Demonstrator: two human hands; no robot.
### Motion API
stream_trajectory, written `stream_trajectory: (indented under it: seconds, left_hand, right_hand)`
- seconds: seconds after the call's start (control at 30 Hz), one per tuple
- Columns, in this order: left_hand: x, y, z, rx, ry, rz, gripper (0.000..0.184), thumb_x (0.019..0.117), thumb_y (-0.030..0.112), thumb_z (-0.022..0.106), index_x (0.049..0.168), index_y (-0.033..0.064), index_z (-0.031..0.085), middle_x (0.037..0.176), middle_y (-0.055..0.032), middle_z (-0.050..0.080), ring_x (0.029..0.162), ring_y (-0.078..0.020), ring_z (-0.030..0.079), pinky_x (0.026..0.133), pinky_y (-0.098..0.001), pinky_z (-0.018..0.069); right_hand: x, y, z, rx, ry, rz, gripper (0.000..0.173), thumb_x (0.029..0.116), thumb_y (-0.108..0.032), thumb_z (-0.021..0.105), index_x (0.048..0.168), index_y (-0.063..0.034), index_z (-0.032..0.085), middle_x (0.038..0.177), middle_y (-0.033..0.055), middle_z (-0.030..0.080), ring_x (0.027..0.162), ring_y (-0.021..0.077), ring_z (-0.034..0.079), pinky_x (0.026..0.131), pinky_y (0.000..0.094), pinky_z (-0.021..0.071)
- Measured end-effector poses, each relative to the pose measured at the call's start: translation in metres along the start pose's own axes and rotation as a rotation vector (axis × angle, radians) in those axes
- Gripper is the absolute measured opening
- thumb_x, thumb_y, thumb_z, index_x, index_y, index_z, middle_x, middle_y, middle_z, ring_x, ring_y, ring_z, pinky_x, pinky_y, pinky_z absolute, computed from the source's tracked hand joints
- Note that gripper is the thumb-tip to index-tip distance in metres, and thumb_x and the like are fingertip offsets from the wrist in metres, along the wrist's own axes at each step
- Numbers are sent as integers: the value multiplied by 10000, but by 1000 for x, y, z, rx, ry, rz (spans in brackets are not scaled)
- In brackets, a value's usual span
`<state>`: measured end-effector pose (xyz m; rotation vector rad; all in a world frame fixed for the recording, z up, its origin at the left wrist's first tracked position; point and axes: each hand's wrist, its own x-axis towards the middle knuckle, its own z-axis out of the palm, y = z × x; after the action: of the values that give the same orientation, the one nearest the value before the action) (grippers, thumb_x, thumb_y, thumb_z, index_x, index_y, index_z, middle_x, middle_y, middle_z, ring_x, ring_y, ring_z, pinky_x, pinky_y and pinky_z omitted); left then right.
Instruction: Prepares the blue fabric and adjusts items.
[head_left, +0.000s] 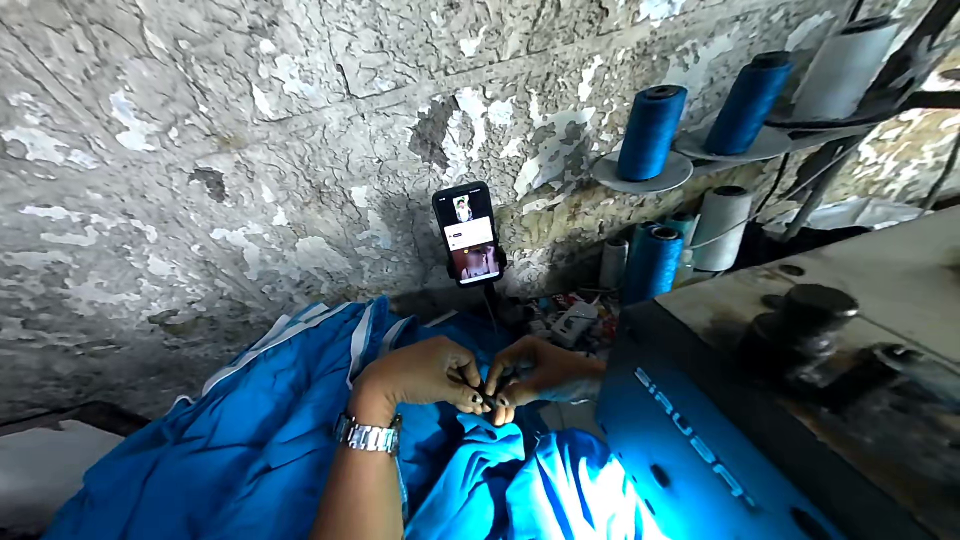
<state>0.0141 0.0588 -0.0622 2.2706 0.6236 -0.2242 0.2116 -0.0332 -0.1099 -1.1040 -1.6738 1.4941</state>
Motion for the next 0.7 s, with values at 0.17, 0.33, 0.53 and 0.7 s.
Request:
stream_trajectory:
  seconds: [0.17, 0.33, 0.53, 0.7]
  left_hand:
    - [2, -3, 1, 17, 11, 11, 124, 882, 108, 785, 931, 29, 705, 838, 29, 699, 755, -6, 640, 731, -198, 535]
    - [3, -2, 1, 18, 19, -2, 117, 888, 108, 778, 924, 30, 699, 827, 33, 693, 748, -3, 637, 728, -196, 534]
    - [5, -4, 1, 39, 18, 18, 119, 889, 122, 779, 911, 31, 705, 803, 38, 687, 726, 4, 624, 706, -191, 522]
    - [6, -2, 1, 29, 22, 1, 107, 892, 109, 777, 910, 31, 706, 803, 35, 694, 731, -1, 642, 715, -192, 538]
  right_hand:
    - [-1, -9, 4, -85, 39, 64, 170, 927, 124, 579, 1089, 124, 631, 924, 125, 731, 801, 129, 712, 815, 275, 579]
    - [0, -6, 3, -86, 32, 51, 176, 923, 131, 568, 1088, 121, 630, 927, 121, 725, 798, 123, 704, 808, 272, 576]
    - [1, -2, 3, -39, 46, 36, 161, 908, 142, 577, 1054, 109, 635, 891, 94, 724, 768, 114, 703, 785, 264, 581]
    - [1, 2, 2, -18, 44, 1, 147, 909, 134, 577, 1035, 88, 637, 867, 66, 722, 761, 102, 703, 780, 261, 584]
